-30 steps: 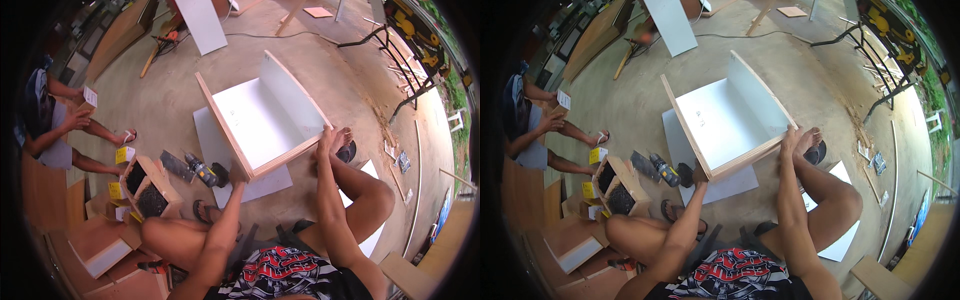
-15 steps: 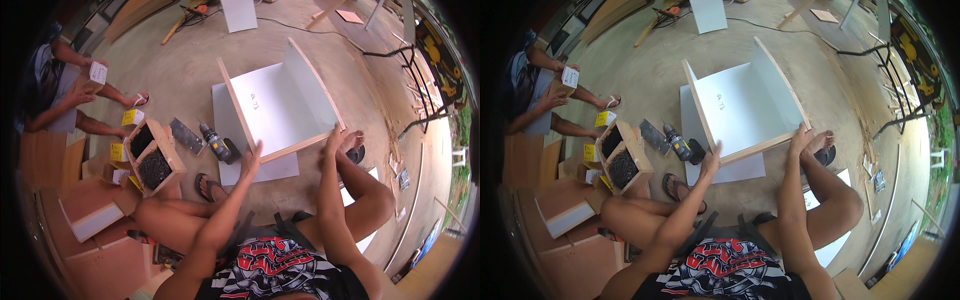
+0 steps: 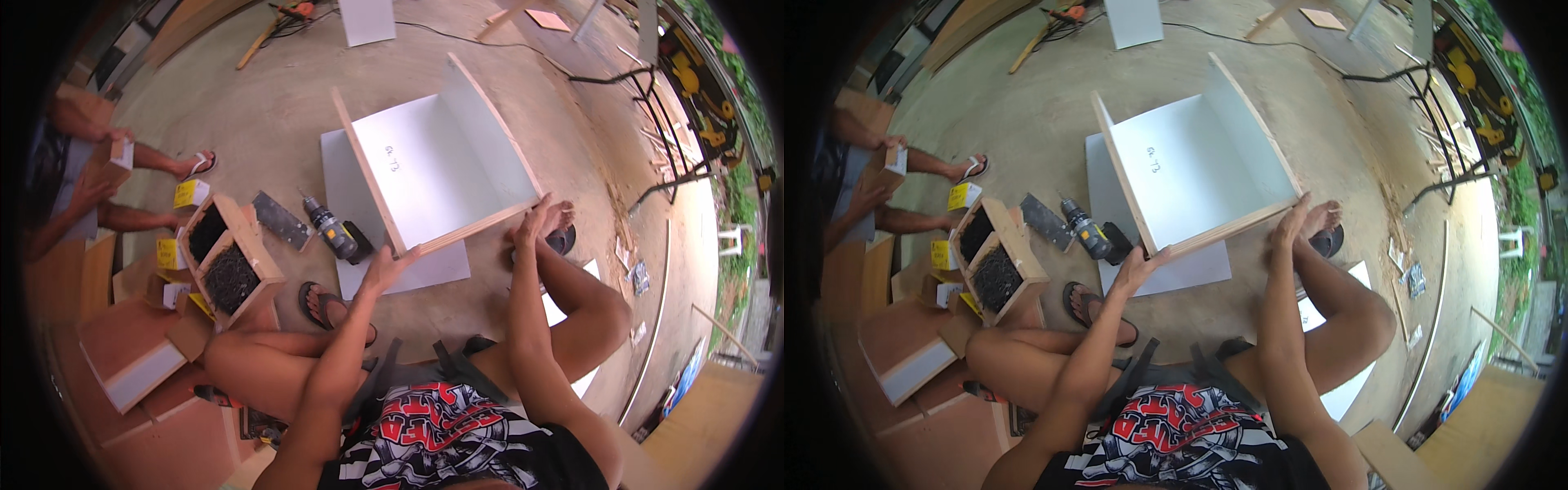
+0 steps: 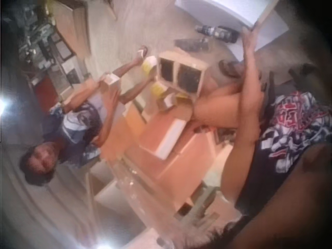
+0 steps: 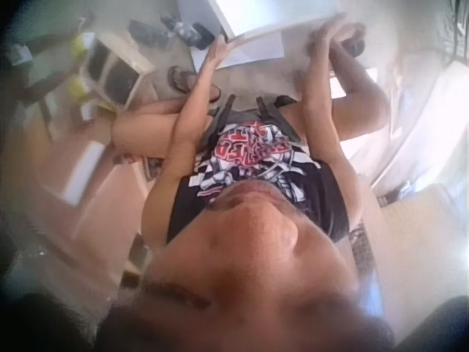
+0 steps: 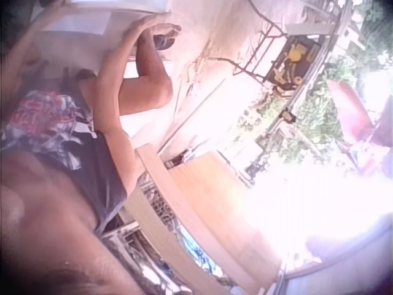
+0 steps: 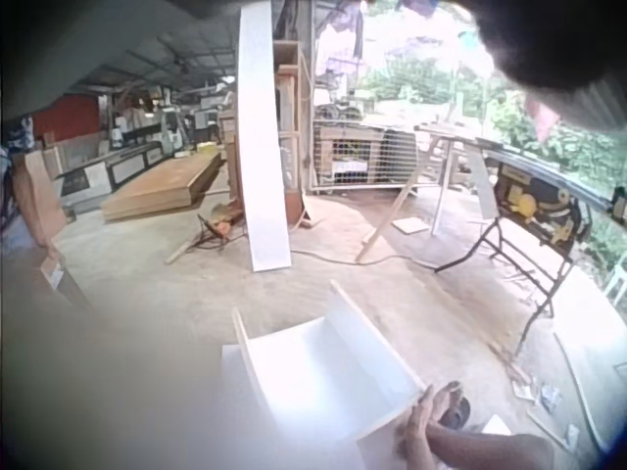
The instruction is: The person assembles a wooden box by aligning and screwing together wooden panels using a cordless drill. They handle screws and panels, occasionally adjusting the box orientation to access different sides.
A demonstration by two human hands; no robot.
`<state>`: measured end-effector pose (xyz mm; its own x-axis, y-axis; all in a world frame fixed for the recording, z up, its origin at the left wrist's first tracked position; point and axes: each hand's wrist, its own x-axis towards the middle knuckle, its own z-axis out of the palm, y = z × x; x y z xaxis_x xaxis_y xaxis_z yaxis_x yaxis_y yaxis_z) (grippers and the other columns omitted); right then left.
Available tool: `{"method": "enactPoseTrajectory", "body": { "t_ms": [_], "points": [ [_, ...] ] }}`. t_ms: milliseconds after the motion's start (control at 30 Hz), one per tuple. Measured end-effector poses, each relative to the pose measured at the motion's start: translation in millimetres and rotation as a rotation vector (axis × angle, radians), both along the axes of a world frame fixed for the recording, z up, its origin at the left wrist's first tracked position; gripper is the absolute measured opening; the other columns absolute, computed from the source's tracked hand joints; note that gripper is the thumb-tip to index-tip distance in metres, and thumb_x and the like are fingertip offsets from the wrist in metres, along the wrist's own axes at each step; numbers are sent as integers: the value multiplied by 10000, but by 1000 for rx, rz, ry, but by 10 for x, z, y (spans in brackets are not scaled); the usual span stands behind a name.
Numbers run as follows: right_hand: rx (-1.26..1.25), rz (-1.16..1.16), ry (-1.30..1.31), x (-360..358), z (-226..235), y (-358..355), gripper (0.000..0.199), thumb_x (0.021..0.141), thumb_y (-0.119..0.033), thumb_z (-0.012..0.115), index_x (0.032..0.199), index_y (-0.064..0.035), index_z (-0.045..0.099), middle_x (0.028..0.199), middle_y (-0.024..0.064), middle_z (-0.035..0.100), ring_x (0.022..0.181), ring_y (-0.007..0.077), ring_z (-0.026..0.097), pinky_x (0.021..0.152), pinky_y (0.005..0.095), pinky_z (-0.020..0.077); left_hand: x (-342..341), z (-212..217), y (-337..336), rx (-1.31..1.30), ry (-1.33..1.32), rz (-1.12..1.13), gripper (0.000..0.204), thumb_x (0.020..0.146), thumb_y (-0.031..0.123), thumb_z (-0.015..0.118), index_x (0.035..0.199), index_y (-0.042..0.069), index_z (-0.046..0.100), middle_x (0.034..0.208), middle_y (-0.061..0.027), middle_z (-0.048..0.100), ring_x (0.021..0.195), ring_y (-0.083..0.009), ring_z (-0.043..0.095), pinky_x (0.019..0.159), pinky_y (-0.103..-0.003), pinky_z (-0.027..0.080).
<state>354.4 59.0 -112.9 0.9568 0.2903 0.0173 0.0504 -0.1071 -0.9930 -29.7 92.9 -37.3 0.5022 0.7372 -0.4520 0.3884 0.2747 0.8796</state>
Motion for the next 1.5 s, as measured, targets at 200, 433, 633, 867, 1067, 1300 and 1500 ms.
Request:
{"method": "enactPoseTrajectory", "body": {
  "t_ms": [200,433,633,867,1067,1300,1500],
  "points": [
    [150,152,63,-180,-112,71,727,1104,-479,313,1472,145,374,1547,257,401,1450,315,356,1205,345,221,-68,48,17,5,-76,-16,730,892,479,735,1333,-70,544,1175,-155,635,1076,-208,574,934,-329,464],
    [-161,-57,-28,70,270,-107,568,1085,-486,374,1300,32,458,1231,162,472,1179,283,440,1075,373,326,-20,-89,0,-31,-96,55,653,893,416,727,1292,-83,589,1178,-175,691,1098,-225,618,963,-337,461],
    [222,84,210,-293,271,36,751,1072,-570,353,1391,95,496,1392,189,561,1274,282,516,1114,362,351,71,55,-11,-16,-132,66,682,902,427,721,1326,-82,558,1190,-183,685,1093,-221,616,958,-332,461],
    [-51,1,81,-208,133,-10,746,1046,-597,378,1307,70,590,1346,230,603,1260,322,543,1098,387,366,1,-167,-34,-8,-160,115,613,922,365,723,1300,-93,569,1159,-160,684,1064,-202,610,928,-326,475],
    [-174,10,-9,-120,23,-172,727,1028,-618,390,1332,15,578,1292,223,606,1208,320,556,1055,381,393,46,-68,-11,-151,-85,29,708,932,424,690,1439,-3,440,1350,-166,551,1238,-285,544,1051,-464,443],
    [-258,22,-23,-266,126,-100,700,1038,-598,372,1361,-1,540,1265,206,589,1186,308,543,1052,378,383,-27,-134,-8,-165,-110,34,715,935,431,686,1454,6,437,1350,-173,554,1240,-296,545,1058,-480,436],
    [-390,-3,-54,-167,235,-143,678,1047,-582,357,1386,-14,508,1242,193,574,1167,297,531,1050,376,374,111,79,-97,-127,-133,77,793,911,491,687,1462,-8,412,1394,-204,518,1283,-331,519,1075,-495,422]
  ]
}}
